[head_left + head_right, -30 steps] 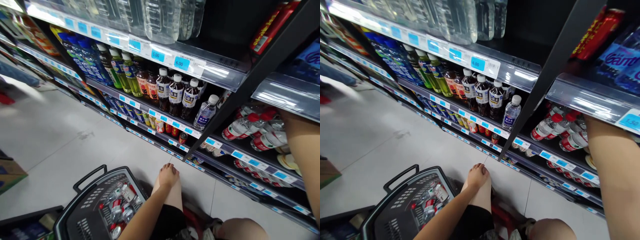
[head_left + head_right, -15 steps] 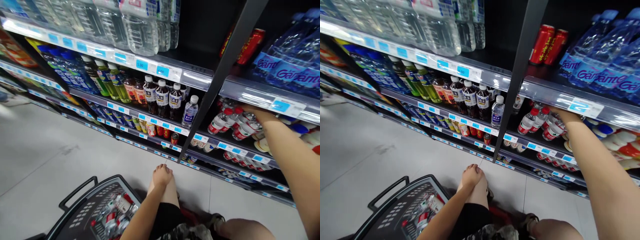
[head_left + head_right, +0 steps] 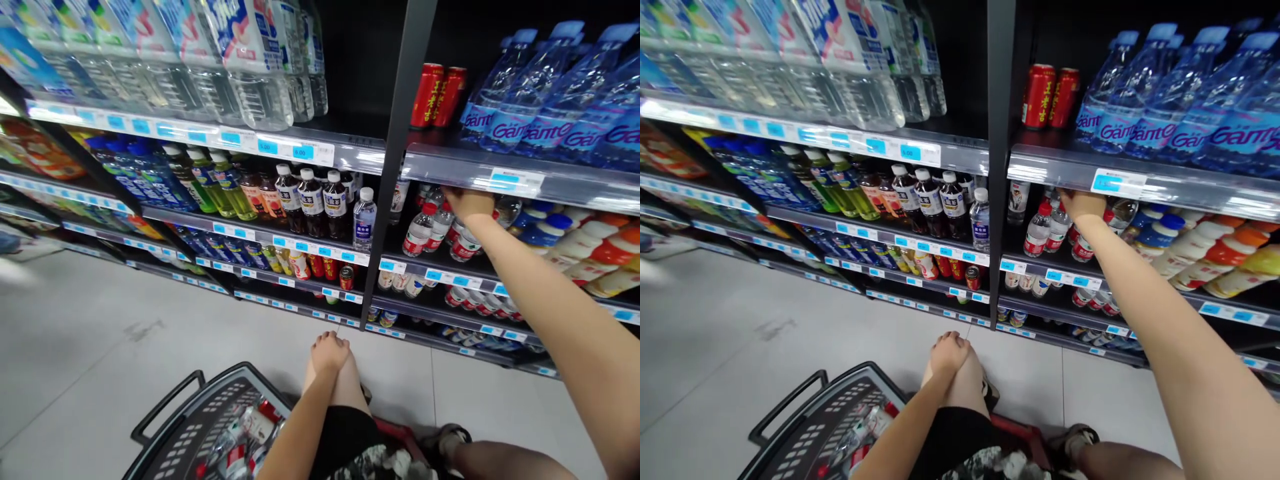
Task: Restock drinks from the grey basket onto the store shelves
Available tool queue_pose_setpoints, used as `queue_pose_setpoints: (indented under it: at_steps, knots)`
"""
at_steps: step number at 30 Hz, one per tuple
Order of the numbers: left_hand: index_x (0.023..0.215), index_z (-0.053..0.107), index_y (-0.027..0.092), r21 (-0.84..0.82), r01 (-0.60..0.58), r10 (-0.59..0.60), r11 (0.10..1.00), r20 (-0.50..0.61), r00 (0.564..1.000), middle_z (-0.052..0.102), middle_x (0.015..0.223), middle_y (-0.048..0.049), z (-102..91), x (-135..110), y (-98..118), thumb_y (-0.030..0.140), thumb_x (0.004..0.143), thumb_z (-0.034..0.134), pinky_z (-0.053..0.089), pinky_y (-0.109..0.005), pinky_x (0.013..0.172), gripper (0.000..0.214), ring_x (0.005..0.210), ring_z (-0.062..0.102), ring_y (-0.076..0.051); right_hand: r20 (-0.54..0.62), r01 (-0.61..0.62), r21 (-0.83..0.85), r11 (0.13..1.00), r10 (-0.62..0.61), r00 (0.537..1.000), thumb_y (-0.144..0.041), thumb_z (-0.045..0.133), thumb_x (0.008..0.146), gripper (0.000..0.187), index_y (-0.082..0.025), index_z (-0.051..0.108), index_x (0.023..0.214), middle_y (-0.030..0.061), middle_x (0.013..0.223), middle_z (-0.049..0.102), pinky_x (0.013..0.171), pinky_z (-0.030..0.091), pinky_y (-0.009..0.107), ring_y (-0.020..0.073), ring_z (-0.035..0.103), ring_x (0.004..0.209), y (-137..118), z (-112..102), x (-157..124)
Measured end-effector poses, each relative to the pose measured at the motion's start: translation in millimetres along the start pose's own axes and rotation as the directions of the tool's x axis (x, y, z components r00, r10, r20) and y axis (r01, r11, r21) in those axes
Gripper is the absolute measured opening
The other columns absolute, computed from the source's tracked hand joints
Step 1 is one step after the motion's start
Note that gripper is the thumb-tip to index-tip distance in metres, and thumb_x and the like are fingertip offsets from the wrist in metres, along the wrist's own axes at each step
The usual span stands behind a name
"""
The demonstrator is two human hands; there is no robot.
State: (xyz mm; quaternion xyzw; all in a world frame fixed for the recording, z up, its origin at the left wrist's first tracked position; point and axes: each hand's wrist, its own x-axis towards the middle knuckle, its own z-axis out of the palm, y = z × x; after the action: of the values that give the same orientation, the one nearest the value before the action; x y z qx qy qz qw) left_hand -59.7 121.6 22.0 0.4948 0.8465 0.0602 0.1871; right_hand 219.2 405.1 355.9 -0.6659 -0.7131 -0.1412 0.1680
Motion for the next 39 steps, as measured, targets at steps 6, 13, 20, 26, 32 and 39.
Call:
queue_pose_setpoints:
  at_steps: [6, 13, 20, 26, 32, 39]
  knots:
    - [0.119, 0.072, 0.016, -0.020, -0.009, 0.009, 1.000, -0.009, 1.000, 0.069, 0.130, -0.0153, 0.8, -7.9, 1.8, 0.036, 0.090, 0.051, 0.045, -0.042, 0.102, 0.041, 0.125, 0.060, -0.031, 0.200, -0.019, -0.003, 1.000, 0.019, 0.980, -0.028, 0.054, 0.101, 0.043, -0.018, 0.065, 0.142, 0.0180, 0.125, 0.070, 0.099, 0.054, 0.042, 0.0329, 0.065, 0.119, -11.4, 0.0, -24.9]
    - [0.120, 0.071, 0.015, -0.043, 0.004, -0.005, 0.999, -0.017, 1.000, 0.069, 0.130, -0.0155, -0.5, -14.1, 2.1, 0.035, 0.091, 0.051, 0.043, -0.043, 0.105, 0.041, 0.127, 0.059, -0.032, 0.143, -0.164, -0.087, 0.983, 0.176, 0.974, -0.031, 0.067, 0.096, 0.041, -0.002, 0.071, 0.126, 0.0296, 0.119, 0.067, 0.091, 0.055, 0.044, 0.0403, 0.065, 0.117, -8.7, -13.8, -29.8]
    - [0.119, 0.071, 0.015, -0.041, 0.021, -0.022, 0.999, -0.021, 1.000, 0.069, 0.130, -0.0159, 2.1, -10.3, -1.3, 0.035, 0.090, 0.051, 0.043, -0.042, 0.104, 0.040, 0.125, 0.059, -0.031, 0.100, -0.154, -0.113, 0.982, 0.166, 0.981, -0.025, 0.066, 0.097, 0.036, 0.003, 0.072, 0.120, 0.0331, 0.113, 0.068, 0.092, 0.054, 0.044, 0.0396, 0.066, 0.116, -4.9, -0.4, -15.5]
    - [0.121, 0.071, 0.015, -0.042, 0.018, -0.018, 0.999, -0.014, 1.000, 0.069, 0.130, -0.0170, 1.3, -8.1, -0.3, 0.036, 0.089, 0.051, 0.043, -0.043, 0.105, 0.043, 0.127, 0.059, -0.032, 0.131, -0.229, -0.052, 0.972, 0.234, 0.963, -0.027, 0.067, 0.095, 0.039, -0.003, 0.070, 0.126, 0.0301, 0.121, 0.067, 0.095, 0.055, 0.047, 0.0408, 0.065, 0.119, -12.8, -2.6, -14.7]
    - [0.115, 0.072, 0.015, -0.043, 0.015, -0.015, 0.999, -0.015, 1.000, 0.070, 0.128, -0.0167, 0.6, -8.1, -2.3, 0.036, 0.090, 0.051, 0.043, -0.043, 0.102, 0.039, 0.124, 0.060, -0.033, -0.316, 0.070, 0.021, 0.997, -0.060, 0.947, -0.032, 0.039, 0.103, 0.055, -0.014, 0.045, 0.155, 0.0224, 0.157, 0.041, 0.122, 0.034, 0.053, 0.0324, 0.029, 0.154, 12.4, 43.6, -106.0]
    - [0.115, 0.071, 0.016, -0.024, 0.016, -0.016, 1.000, -0.007, 1.000, 0.069, 0.129, -0.0164, 0.7, -8.9, -1.3, 0.035, 0.090, 0.050, 0.044, -0.041, 0.101, 0.037, 0.124, 0.060, -0.032, -0.279, -0.300, 0.316, 0.900, 0.391, 0.877, -0.057, 0.057, 0.092, 0.093, 0.005, 0.026, 0.155, 0.0356, 0.155, 0.033, 0.123, 0.030, 0.055, 0.0432, 0.031, 0.149, 49.7, 130.0, -155.7]
